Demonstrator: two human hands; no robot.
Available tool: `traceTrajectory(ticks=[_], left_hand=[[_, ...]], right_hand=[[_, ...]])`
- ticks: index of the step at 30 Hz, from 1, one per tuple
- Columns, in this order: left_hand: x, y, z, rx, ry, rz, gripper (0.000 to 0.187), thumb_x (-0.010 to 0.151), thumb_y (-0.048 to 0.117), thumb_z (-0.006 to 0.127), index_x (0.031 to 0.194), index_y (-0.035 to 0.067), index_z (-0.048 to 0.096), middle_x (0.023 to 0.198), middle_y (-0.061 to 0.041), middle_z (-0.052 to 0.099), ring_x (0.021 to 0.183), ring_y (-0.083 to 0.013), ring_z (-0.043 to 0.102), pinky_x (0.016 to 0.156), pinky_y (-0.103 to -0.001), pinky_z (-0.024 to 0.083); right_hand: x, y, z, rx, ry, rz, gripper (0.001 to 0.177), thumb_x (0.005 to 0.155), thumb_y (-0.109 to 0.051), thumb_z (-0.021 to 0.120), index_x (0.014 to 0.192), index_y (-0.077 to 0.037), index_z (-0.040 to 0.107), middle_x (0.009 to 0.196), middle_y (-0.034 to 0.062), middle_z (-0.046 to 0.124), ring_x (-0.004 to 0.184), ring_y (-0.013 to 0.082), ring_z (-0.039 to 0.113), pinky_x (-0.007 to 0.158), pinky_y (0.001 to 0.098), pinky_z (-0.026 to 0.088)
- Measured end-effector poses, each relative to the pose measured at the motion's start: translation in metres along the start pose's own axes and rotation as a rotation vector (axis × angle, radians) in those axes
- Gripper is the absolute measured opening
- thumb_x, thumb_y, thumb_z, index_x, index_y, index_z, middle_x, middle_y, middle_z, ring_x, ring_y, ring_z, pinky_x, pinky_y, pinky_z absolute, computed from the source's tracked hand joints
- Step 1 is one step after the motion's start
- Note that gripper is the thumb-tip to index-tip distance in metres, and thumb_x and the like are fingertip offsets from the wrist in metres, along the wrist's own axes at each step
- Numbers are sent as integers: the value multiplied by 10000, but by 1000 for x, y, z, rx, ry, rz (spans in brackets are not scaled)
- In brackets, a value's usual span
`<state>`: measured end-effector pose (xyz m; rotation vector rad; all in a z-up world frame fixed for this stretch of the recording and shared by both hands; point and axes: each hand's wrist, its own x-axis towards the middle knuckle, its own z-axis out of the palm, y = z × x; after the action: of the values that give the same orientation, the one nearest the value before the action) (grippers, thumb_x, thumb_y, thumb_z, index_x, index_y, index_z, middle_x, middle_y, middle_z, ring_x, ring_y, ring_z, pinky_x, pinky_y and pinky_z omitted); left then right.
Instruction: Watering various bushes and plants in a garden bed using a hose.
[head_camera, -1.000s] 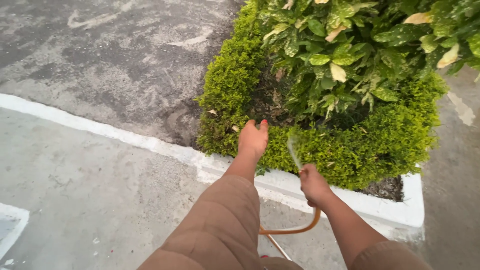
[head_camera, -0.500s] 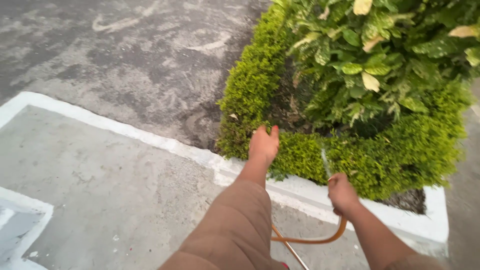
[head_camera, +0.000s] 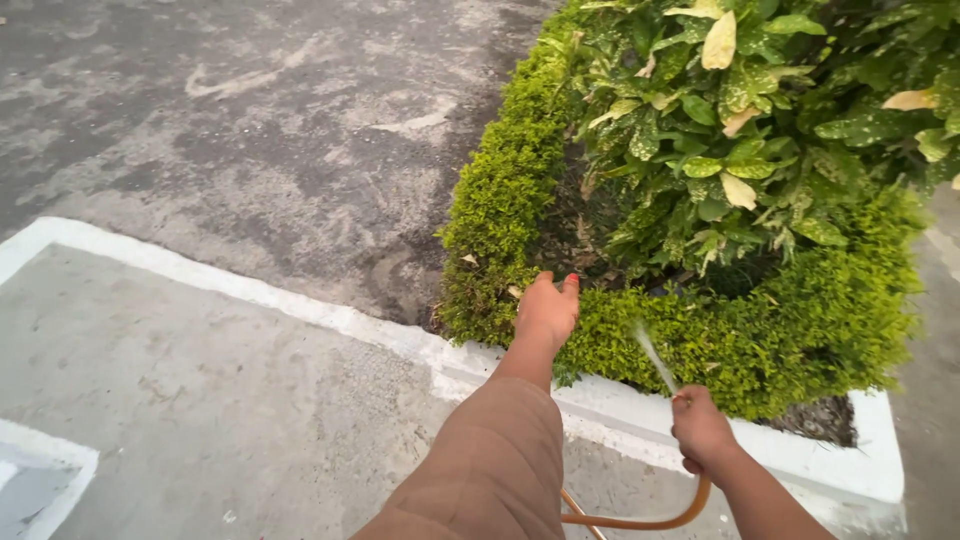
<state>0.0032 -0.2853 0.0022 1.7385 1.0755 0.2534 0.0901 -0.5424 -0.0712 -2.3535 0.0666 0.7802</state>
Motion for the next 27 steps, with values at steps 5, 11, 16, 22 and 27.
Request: traceTrajectory(ticks=[5, 11, 16, 22, 27], left_hand=[[1, 1, 5, 44, -45, 19, 667, 981, 513, 538, 1491, 88, 481, 1466, -167, 559, 1355, -355, 531, 1124, -494, 412], [2, -3, 6, 37, -35, 45, 669, 981, 507, 539, 1487, 72, 492, 1433, -188, 595, 1329, -361, 565, 1120, -480, 436], [3, 0, 11, 97, -56, 32, 662, 999, 506, 513, 1502, 79, 467, 1438, -181, 587, 1330, -359, 561, 1115, -494, 430], [-9, 14, 8, 119, -95, 27, 650, 996, 500, 516, 1505, 101, 456, 1445, -152, 578, 1333, -343, 551, 1122, -518, 386], [-3, 6, 10, 79, -76, 22, 655, 1004, 494, 515, 1517, 90, 460, 1398, -170, 633, 1291, -336, 609, 1097, -452, 457]], right_hand=[[-15, -10, 34, 38, -213, -43, 270, 1059, -365, 462, 1296, -247, 519, 719, 89, 502, 457, 183, 333, 382, 363, 313], [-14, -7, 17, 8, -136, 11, 247, 1061, -345, 447, 1284, -250, 496, 744, 88, 543, 465, 173, 385, 391, 366, 369], [0, 13, -4, 24, -47, 92, 249, 1081, -294, 411, 1276, -166, 498, 753, 106, 540, 462, 189, 378, 402, 385, 343], [-29, -17, 23, 8, -207, 13, 262, 1051, -365, 461, 1276, -243, 517, 738, 76, 511, 486, 163, 363, 417, 359, 396], [-1, 3, 9, 45, -130, 46, 275, 1063, -311, 400, 1326, -285, 476, 755, 77, 556, 487, 167, 372, 415, 356, 354]])
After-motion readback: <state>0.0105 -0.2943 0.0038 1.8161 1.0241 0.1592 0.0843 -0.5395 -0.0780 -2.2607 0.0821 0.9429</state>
